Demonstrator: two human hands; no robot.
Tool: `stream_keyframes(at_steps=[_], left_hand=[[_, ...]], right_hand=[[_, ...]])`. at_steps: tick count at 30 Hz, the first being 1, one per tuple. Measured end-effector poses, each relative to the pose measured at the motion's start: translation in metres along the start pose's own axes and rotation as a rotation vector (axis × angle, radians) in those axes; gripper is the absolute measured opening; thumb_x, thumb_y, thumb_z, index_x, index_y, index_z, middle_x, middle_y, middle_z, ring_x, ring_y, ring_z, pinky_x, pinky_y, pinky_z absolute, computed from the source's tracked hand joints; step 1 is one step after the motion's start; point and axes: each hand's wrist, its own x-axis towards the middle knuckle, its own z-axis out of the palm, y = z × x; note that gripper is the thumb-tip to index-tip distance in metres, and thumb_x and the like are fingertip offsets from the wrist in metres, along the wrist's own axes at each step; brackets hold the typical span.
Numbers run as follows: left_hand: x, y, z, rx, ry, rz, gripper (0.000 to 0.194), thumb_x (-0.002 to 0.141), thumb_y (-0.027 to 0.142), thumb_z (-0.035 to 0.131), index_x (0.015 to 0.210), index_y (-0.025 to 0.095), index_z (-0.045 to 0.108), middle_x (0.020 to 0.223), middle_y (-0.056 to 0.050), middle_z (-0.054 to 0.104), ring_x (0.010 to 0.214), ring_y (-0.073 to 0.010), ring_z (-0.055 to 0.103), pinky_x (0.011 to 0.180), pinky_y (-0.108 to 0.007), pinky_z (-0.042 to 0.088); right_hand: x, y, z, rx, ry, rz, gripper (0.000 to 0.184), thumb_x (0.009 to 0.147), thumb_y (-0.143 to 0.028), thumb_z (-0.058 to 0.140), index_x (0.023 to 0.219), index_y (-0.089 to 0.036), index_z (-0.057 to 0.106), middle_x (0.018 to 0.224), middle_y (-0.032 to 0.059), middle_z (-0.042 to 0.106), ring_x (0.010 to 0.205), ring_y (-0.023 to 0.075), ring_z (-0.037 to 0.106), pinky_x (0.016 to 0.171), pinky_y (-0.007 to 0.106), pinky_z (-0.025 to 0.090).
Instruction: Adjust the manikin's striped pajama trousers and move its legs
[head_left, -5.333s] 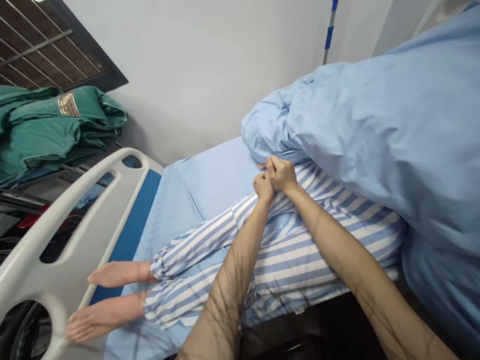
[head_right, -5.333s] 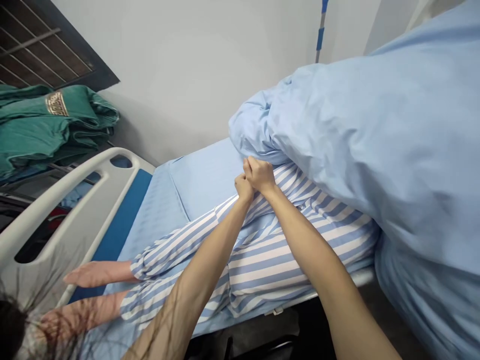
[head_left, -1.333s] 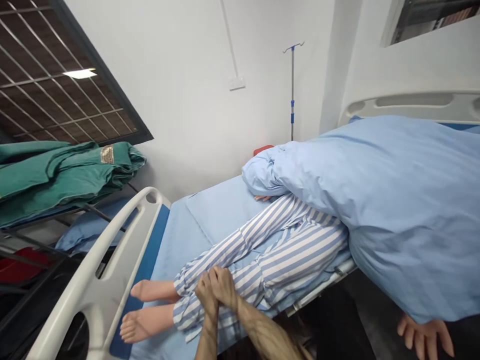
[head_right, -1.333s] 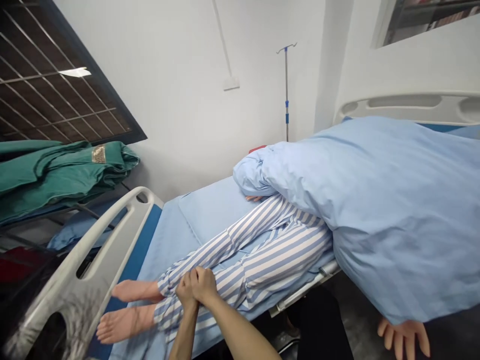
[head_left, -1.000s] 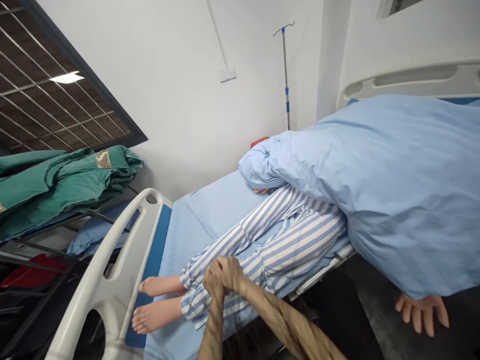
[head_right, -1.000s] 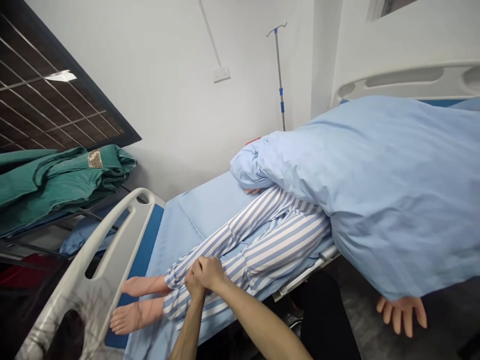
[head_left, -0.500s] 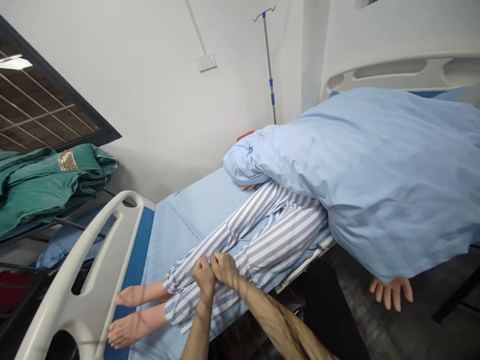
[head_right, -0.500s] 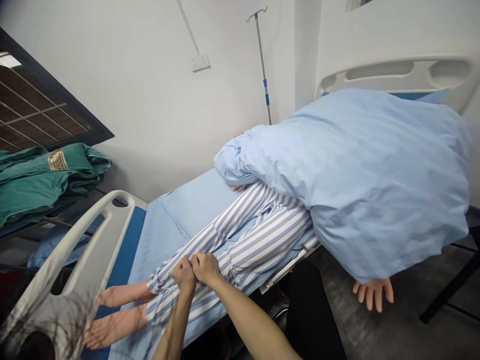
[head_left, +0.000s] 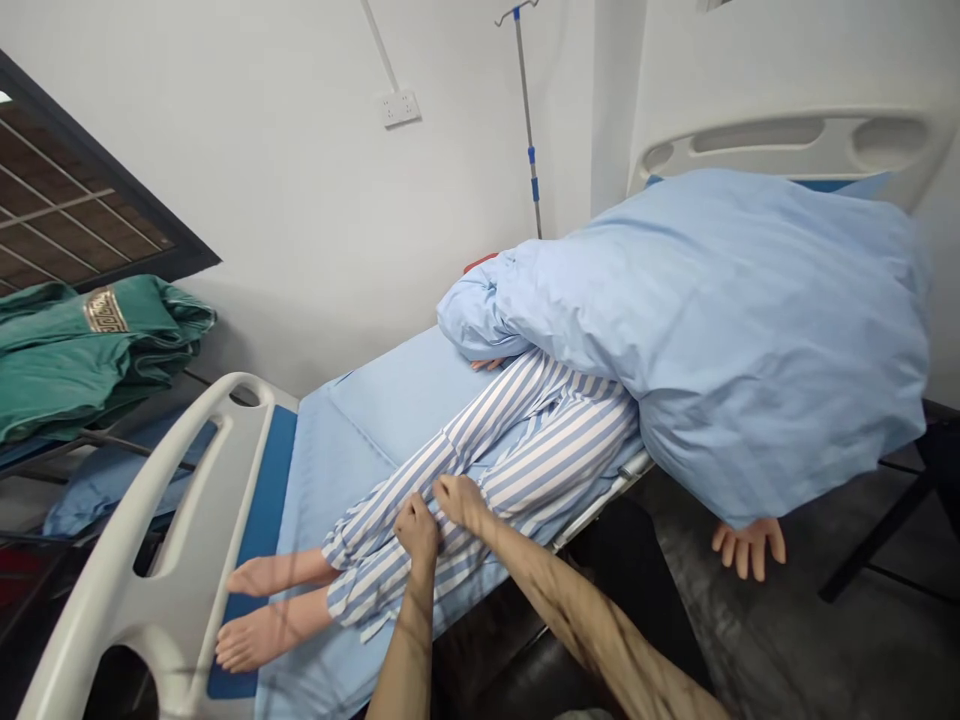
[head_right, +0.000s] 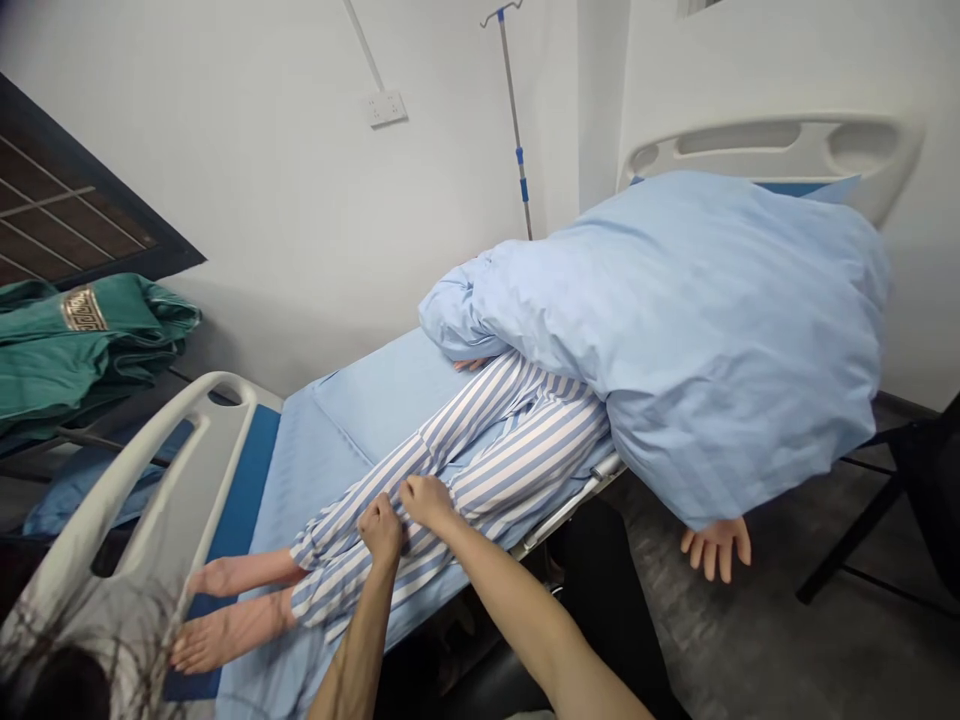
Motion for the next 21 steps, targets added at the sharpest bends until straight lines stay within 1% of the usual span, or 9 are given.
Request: stream_keyframes(at_steps=[4, 7, 10, 12, 14, 16, 18, 19, 21], left_hand=[[-0.002, 0.006, -0.002, -0.010, -0.019, -0.009, 0.038, 0.090, 0.035, 0.035, 0.053, 0.022, 0.034, 0.055, -0.001, 0.042, 0.061, -0.0152, 0.039, 0.064, -0.032, 0.029], [0.002, 0.019, -0.006, -0.051, -0.039, -0.008, 0.038, 0.090, 0.035, 0.037, 0.054, 0.023, 0.033, 0.054, 0.001, 0.037, 0.062, -0.0150, 0.038, 0.063, -0.031, 0.031], [0.002, 0.034, -0.003, -0.058, -0.057, 0.025, 0.038, 0.092, 0.035, 0.036, 0.056, 0.023, 0.033, 0.055, 0.000, 0.037, 0.063, -0.0152, 0.039, 0.064, -0.030, 0.033], [-0.003, 0.039, 0.002, 0.008, -0.109, 0.039, 0.036, 0.093, 0.032, 0.035, 0.058, 0.022, 0.037, 0.057, -0.001, 0.042, 0.064, -0.0160, 0.043, 0.066, -0.030, 0.034], [-0.010, 0.039, 0.008, 0.087, -0.157, 0.050, 0.030, 0.091, 0.028, 0.040, 0.062, 0.021, 0.044, 0.061, -0.004, 0.050, 0.067, -0.0175, 0.047, 0.067, -0.031, 0.033], [-0.015, 0.035, 0.011, 0.163, -0.174, 0.066, 0.021, 0.088, 0.025, 0.044, 0.069, 0.019, 0.051, 0.069, -0.008, 0.058, 0.070, -0.0196, 0.051, 0.069, -0.031, 0.032], [-0.016, 0.031, 0.013, 0.221, -0.173, 0.075, 0.019, 0.089, 0.025, 0.045, 0.076, 0.018, 0.057, 0.077, -0.012, 0.064, 0.073, -0.0216, 0.054, 0.069, -0.032, 0.031], [-0.015, 0.029, 0.013, 0.239, -0.181, 0.080, 0.020, 0.089, 0.026, 0.044, 0.079, 0.018, 0.059, 0.081, -0.013, 0.066, 0.074, -0.0224, 0.055, 0.068, -0.032, 0.031], [-0.012, 0.028, 0.014, 0.247, -0.196, 0.091, 0.023, 0.091, 0.030, 0.044, 0.082, 0.018, 0.062, 0.085, -0.014, 0.068, 0.075, -0.0234, 0.056, 0.067, -0.031, 0.031]], right_hand=[[0.002, 0.010, 0.001, -0.015, 0.066, 0.042, 0.036, 0.100, -0.025, 0.042, 0.080, -0.015, 0.070, 0.080, 0.0077, 0.073, 0.070, 0.0127, 0.058, 0.064, 0.026, 0.029], [0.003, 0.010, 0.004, -0.022, 0.081, 0.041, 0.035, 0.100, -0.026, 0.043, 0.080, -0.015, 0.070, 0.078, 0.0075, 0.073, 0.068, 0.0135, 0.057, 0.064, 0.027, 0.028], [0.004, 0.012, 0.005, 0.021, 0.079, 0.041, 0.036, 0.100, -0.025, 0.042, 0.079, -0.015, 0.069, 0.078, 0.0074, 0.073, 0.069, 0.0136, 0.057, 0.064, 0.027, 0.029], [0.005, 0.014, 0.005, 0.064, 0.081, 0.057, 0.038, 0.101, -0.023, 0.040, 0.079, -0.015, 0.070, 0.080, 0.0080, 0.073, 0.071, 0.0132, 0.058, 0.064, 0.026, 0.030], [0.006, 0.015, 0.005, 0.083, 0.093, 0.086, 0.037, 0.100, -0.024, 0.041, 0.081, -0.014, 0.070, 0.083, 0.0083, 0.073, 0.073, 0.0129, 0.058, 0.064, 0.025, 0.031], [0.007, 0.012, 0.005, 0.058, 0.089, 0.125, 0.034, 0.099, -0.026, 0.043, 0.084, -0.015, 0.072, 0.086, 0.0081, 0.074, 0.073, 0.0134, 0.059, 0.063, 0.025, 0.031], [0.008, 0.008, 0.002, -0.002, 0.070, 0.147, 0.031, 0.098, -0.029, 0.045, 0.087, -0.017, 0.072, 0.087, 0.0074, 0.075, 0.072, 0.0142, 0.059, 0.062, 0.025, 0.031], [0.008, 0.006, -0.001, -0.034, 0.056, 0.135, 0.030, 0.097, -0.030, 0.046, 0.088, -0.017, 0.073, 0.087, 0.0069, 0.075, 0.072, 0.0145, 0.059, 0.062, 0.025, 0.031], [0.008, 0.005, -0.011, -0.087, 0.034, 0.066, 0.029, 0.096, -0.031, 0.049, 0.085, -0.018, 0.073, 0.085, 0.0054, 0.075, 0.071, 0.0146, 0.060, 0.062, 0.024, 0.031]])
